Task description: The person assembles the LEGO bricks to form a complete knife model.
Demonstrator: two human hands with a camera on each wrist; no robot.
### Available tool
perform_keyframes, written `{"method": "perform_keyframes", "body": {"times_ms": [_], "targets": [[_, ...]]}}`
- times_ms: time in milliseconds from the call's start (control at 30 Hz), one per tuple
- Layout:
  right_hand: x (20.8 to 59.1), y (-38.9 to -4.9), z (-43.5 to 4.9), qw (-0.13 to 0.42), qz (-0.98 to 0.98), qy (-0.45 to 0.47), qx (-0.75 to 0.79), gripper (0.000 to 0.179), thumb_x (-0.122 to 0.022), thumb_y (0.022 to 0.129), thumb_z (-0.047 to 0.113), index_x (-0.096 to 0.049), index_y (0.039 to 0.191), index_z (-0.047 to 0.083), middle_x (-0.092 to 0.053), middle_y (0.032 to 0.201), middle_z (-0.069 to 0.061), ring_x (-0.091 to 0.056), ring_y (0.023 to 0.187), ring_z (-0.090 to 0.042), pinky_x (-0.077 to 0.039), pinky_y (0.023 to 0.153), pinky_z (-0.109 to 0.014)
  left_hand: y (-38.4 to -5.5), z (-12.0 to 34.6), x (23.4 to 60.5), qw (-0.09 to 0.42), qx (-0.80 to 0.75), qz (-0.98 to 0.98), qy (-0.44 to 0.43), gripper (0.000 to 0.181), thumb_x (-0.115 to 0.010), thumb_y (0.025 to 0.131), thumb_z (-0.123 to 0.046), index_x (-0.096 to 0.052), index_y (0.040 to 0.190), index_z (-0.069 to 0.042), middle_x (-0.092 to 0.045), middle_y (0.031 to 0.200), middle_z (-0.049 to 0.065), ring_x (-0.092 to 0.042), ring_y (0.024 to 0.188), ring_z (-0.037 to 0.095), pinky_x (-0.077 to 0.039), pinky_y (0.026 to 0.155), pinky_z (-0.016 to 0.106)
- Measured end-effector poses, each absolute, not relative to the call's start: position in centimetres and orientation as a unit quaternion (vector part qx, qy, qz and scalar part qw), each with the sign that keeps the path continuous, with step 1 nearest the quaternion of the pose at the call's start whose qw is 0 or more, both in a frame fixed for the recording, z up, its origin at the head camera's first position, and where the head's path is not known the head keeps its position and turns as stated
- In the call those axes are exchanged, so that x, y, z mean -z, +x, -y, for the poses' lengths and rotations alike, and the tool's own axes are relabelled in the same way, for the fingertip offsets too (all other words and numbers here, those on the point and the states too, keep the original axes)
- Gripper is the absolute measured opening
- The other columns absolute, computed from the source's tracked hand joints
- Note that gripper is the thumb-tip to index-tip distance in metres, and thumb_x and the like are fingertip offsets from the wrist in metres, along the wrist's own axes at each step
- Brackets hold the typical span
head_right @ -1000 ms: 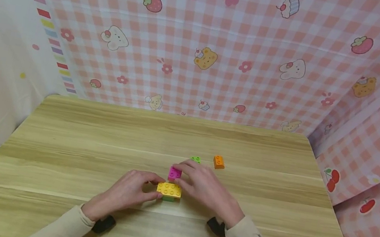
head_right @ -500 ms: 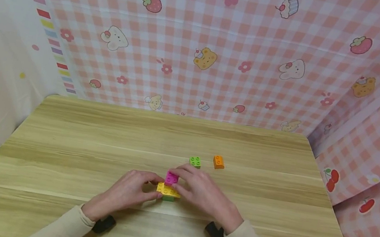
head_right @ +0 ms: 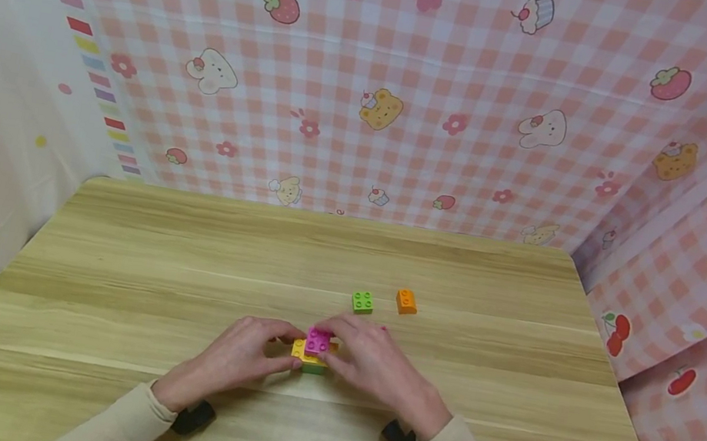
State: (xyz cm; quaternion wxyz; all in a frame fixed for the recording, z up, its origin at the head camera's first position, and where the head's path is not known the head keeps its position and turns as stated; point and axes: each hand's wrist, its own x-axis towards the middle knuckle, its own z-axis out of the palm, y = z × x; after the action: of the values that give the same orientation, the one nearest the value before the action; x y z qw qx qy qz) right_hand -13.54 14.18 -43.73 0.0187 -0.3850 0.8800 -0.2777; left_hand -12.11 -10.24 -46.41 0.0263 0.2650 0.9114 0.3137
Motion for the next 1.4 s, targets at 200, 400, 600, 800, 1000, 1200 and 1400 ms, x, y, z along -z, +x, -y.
{"method": "perform_keyframes", "body": {"times_ms": [200,400,600,800,1000,1200,1400], "targets": [[43.82,-13.38,-14.07,0.036,-0.889,-0.373,0.265,0.032,-0.075,0.097,0.020,-0.069,0.127,0.014,-0.070,0.124,0.002,-0.063,0.116,-0.015,-0.054,0.099,-0.044,-12.22,10.29,46.53,0.029,-0.319,-0.909,0.266,0.031,-0.082,0.091,-0.026,-0.076,0.117,-0.009,-0.077,0.109,0.005,-0.072,0.096,0.018,-0.059,0.080,0.036],[43.79,-13.30,-14.04,0.039,-0.888,-0.378,0.259,0.031,-0.076,0.096,0.020,-0.069,0.126,0.013,-0.069,0.125,0.001,-0.062,0.117,-0.016,-0.053,0.099,-0.044,-12.24,10.26,46.56,0.029,-0.320,-0.909,0.266,0.030,-0.082,0.091,-0.026,-0.076,0.116,-0.010,-0.077,0.109,0.005,-0.072,0.097,0.018,-0.059,0.080,0.036],[43.84,-13.38,-14.07,0.033,-0.882,-0.392,0.261,0.030,-0.076,0.096,0.019,-0.070,0.124,0.010,-0.069,0.123,0.000,-0.063,0.114,-0.015,-0.056,0.097,-0.038,-12.29,10.23,46.59,0.028,-0.315,-0.910,0.268,0.030,-0.082,0.091,-0.025,-0.076,0.116,-0.010,-0.077,0.109,0.004,-0.072,0.096,0.018,-0.059,0.081,0.036],[43.90,-13.39,-14.15,0.030,-0.879,-0.400,0.257,0.029,-0.076,0.096,0.021,-0.072,0.123,0.011,-0.070,0.120,0.003,-0.064,0.110,-0.012,-0.057,0.094,-0.035,-12.22,10.27,46.53,0.026,-0.317,-0.909,0.269,0.031,-0.082,0.090,-0.025,-0.076,0.117,-0.010,-0.077,0.109,0.004,-0.072,0.097,0.017,-0.059,0.080,0.035],[43.96,-13.57,-14.11,0.028,-0.873,-0.411,0.261,0.027,-0.076,0.097,0.022,-0.073,0.121,0.012,-0.069,0.117,0.005,-0.064,0.105,-0.009,-0.057,0.091,-0.033,-12.17,10.36,46.53,0.021,-0.315,-0.910,0.270,0.031,-0.083,0.090,-0.025,-0.077,0.117,-0.011,-0.078,0.110,0.003,-0.072,0.097,0.018,-0.058,0.081,0.036],[44.02,-13.69,-14.02,0.030,-0.871,-0.411,0.267,0.025,-0.077,0.096,0.022,-0.074,0.119,0.011,-0.070,0.115,0.004,-0.065,0.102,-0.008,-0.057,0.090,-0.030,-12.16,10.31,46.48,0.017,-0.315,-0.909,0.272,0.030,-0.083,0.090,-0.025,-0.077,0.116,-0.011,-0.078,0.109,0.003,-0.072,0.097,0.017,-0.058,0.081,0.035],[44.09,-13.64,-13.87,0.033,-0.873,-0.404,0.272,0.031,-0.079,0.094,0.019,-0.071,0.122,0.009,-0.072,0.117,0.000,-0.068,0.106,-0.011,-0.058,0.092,-0.030,-12.03,10.22,46.49,0.022,-0.323,-0.908,0.266,0.030,-0.082,0.091,-0.025,-0.076,0.116,-0.010,-0.077,0.108,0.003,-0.072,0.096,0.017,-0.059,0.081,0.034]]}}
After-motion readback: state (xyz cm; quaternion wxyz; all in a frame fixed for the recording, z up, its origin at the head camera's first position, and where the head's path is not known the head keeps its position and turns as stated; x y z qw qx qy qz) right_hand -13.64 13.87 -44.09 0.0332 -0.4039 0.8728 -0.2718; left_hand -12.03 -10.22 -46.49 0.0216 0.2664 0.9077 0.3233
